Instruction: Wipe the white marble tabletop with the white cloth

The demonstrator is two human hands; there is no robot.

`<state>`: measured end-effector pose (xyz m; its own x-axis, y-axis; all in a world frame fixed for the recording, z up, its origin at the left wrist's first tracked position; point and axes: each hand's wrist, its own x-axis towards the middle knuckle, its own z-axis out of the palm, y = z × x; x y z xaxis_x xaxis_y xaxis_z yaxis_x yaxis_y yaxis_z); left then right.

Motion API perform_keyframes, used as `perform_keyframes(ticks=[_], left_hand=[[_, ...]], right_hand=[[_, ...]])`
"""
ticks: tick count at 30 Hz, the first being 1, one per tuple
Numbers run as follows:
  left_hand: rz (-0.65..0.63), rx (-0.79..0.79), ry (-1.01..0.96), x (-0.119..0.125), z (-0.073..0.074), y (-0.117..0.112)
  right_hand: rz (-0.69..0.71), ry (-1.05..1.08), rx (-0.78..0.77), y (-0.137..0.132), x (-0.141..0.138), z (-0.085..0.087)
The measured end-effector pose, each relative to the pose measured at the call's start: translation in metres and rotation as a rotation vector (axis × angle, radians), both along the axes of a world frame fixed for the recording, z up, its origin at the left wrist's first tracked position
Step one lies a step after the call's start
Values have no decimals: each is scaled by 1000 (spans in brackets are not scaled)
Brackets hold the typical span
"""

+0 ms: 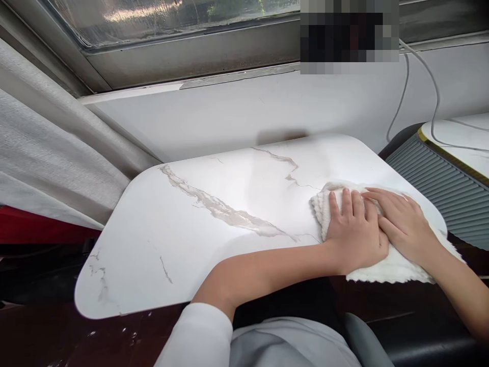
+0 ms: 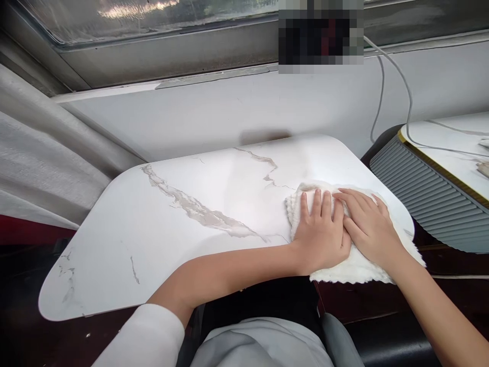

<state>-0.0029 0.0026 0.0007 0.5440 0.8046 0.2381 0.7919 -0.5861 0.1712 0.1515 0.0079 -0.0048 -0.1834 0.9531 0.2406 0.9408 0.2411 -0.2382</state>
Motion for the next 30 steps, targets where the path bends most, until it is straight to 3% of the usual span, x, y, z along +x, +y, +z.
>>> perform_keyframes(ticks=[5, 13, 17, 20, 30], left_hand=[[12, 20, -35, -1, -6, 35], [162, -52, -78, -25, -3, 122], [237, -32, -103, -41, -3, 156], [290, -35, -86, -47, -3, 177], [246, -38, -77, -46, -3, 226]], right_hand=[[-33, 7, -9, 33, -12, 6], [89, 23, 46, 138, -42, 0], [36, 51, 59, 178, -62, -3], [-29, 65, 52, 197, -71, -3], [-93, 58, 3, 237, -73, -1]])
